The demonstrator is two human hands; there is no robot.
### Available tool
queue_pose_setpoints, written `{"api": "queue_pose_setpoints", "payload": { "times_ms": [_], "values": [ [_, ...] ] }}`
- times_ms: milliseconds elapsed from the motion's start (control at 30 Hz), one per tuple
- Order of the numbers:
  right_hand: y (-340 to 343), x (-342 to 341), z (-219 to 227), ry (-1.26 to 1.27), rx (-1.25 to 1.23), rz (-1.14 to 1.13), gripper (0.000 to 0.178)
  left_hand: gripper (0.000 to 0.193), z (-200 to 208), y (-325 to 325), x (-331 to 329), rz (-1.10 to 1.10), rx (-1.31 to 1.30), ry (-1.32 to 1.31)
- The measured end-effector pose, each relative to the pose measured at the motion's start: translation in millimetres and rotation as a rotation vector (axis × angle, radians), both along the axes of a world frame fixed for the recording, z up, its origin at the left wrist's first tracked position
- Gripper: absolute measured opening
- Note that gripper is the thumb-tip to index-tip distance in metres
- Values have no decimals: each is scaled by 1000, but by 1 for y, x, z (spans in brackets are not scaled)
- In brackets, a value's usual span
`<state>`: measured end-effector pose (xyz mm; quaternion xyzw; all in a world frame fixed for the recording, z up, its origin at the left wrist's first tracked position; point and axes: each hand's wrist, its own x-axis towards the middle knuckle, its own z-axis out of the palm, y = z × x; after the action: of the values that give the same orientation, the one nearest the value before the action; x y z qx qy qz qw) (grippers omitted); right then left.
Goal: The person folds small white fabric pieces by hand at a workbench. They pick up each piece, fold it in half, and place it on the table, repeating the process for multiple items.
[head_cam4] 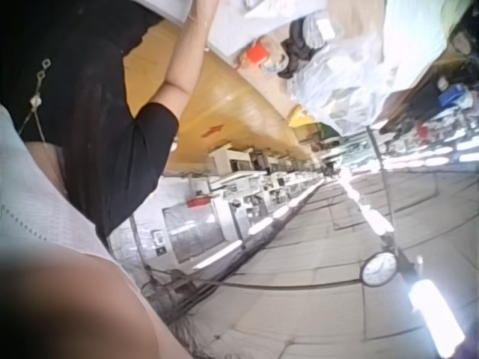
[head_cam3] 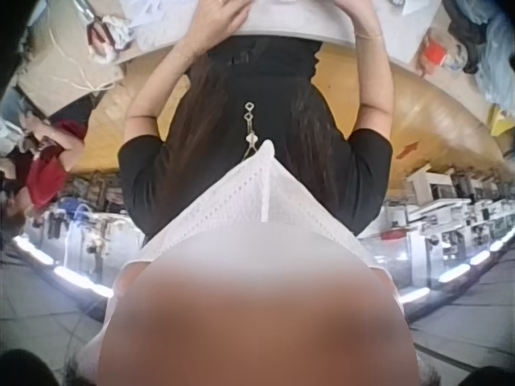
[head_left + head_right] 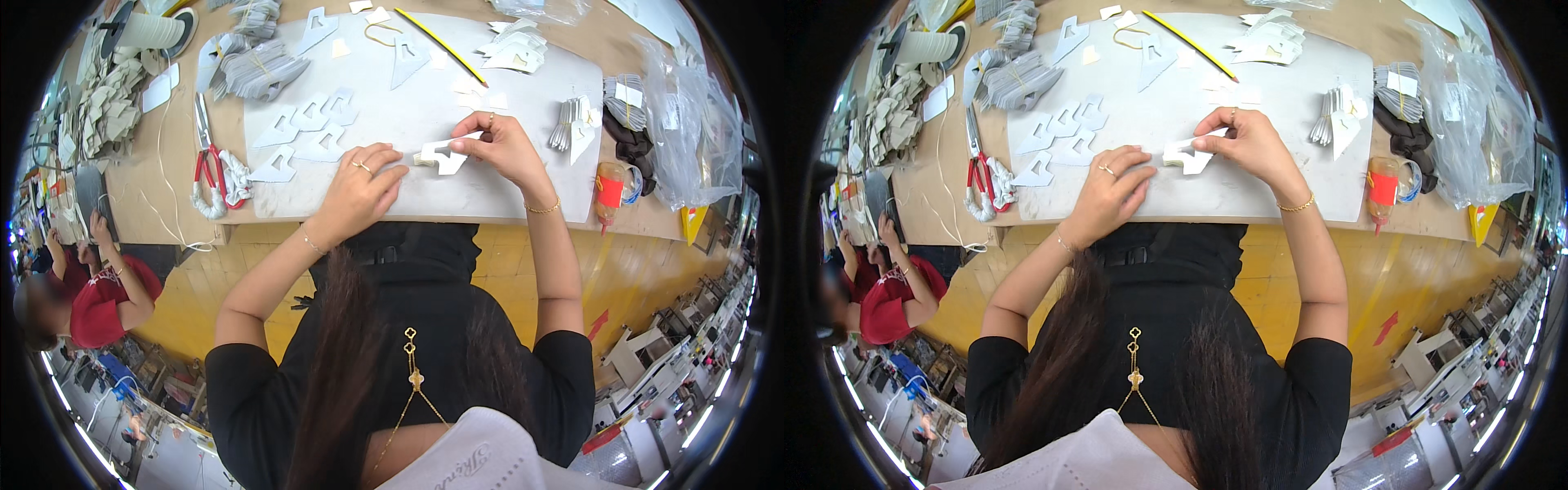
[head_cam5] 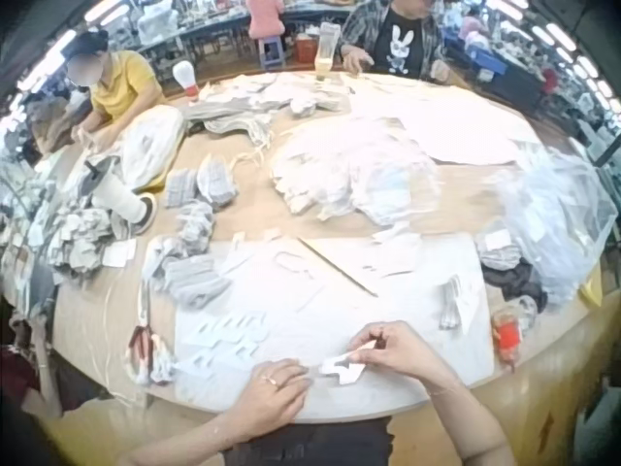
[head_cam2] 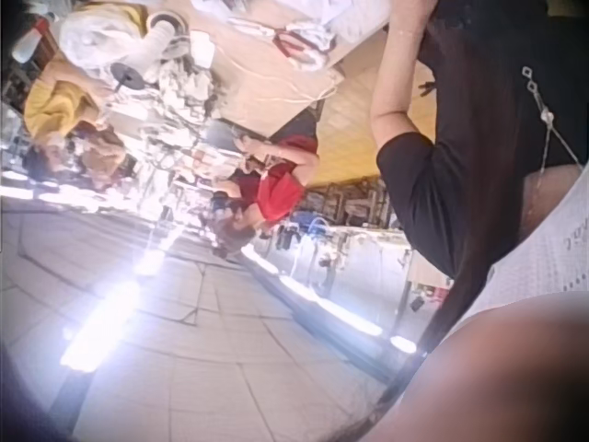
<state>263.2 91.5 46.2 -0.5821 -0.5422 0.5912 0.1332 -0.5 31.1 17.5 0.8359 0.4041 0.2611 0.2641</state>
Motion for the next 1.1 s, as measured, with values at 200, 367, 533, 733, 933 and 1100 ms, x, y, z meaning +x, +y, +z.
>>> {"api": "queue_pose_setpoints", "payload": {
  "times_ms": [200, 367, 533, 733, 933, 1100],
  "values": [
    [8, -22, -1, -79, 170, 207, 19, 30, -8, -21, 0, 42, -24, 19],
    [8, -29, -1, -122, 186, 236, 20, 33, -11, -22, 2, 35, 20, 64],
    [9, -31, -1, -162, 159, 234, 19, 40, -11, -22, 5, 26, 46, 123],
    [9, -31, -2, -171, 175, 238, 18, 45, -10, -21, 6, 21, 50, 153],
    [6, -30, -4, -177, 194, 230, 18, 46, -10, -21, 6, 16, 50, 177],
    [3, -28, -5, -188, 208, 219, 18, 47, -10, -21, 6, 16, 48, 187]
  ]
}}
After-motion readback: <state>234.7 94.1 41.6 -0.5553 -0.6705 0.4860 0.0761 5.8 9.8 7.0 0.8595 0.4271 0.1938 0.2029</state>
